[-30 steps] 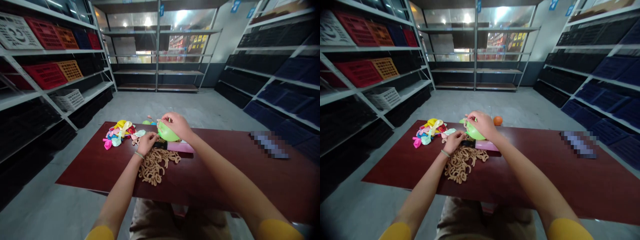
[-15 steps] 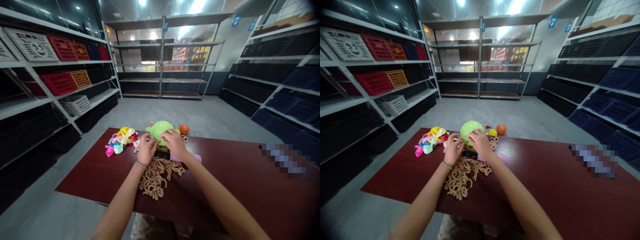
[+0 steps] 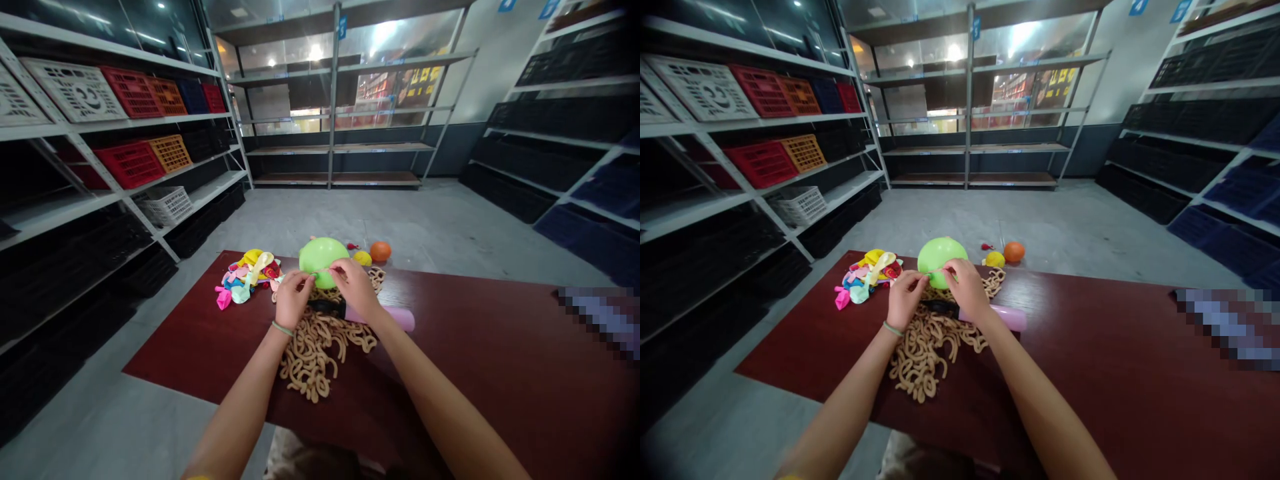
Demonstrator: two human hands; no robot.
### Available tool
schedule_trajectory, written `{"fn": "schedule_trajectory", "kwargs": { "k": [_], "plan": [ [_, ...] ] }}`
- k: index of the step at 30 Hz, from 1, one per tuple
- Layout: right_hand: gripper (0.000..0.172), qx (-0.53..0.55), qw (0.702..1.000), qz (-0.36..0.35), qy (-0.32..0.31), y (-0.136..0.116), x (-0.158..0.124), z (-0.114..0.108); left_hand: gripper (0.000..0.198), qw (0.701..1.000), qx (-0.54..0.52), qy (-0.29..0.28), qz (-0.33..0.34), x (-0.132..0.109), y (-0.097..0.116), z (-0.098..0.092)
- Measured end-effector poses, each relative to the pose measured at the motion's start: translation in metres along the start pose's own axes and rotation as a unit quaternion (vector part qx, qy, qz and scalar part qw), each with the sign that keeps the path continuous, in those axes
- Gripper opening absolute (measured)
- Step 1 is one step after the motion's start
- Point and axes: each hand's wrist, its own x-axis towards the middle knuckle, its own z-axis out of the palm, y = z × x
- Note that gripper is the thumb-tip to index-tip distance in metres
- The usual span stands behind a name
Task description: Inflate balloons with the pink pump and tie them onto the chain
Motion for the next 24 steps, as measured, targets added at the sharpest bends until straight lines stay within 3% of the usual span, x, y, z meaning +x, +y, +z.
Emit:
{"fn": "schedule_trajectory", "kwargs": {
  "k": [5, 10, 17, 24],
  "plan": [
    [0.013, 0.071, 0.989, 0.124, -0.035, -0.003, -0.003, -0.003, 0.029, 0.988, -0.073, -0.059, -0.123, 0.0, -0.001, 0.002],
    [0.01, 0.105, 0.979, 0.161, -0.065, -0.008, -0.003, -0.004, 0.033, 0.967, -0.161, -0.087, -0.178, 0.0, -0.001, 0.004],
    [0.01, 0.134, 0.973, 0.177, -0.057, -0.007, -0.005, 0.012, 0.031, 0.986, -0.094, -0.066, -0.118, -0.001, 0.003, 0.004],
    [0.013, 0.169, 0.962, 0.213, -0.027, -0.002, -0.01, 0.025, 0.023, 0.999, 0.011, -0.042, -0.011, -0.003, 0.003, 0.004]
  ]
}}
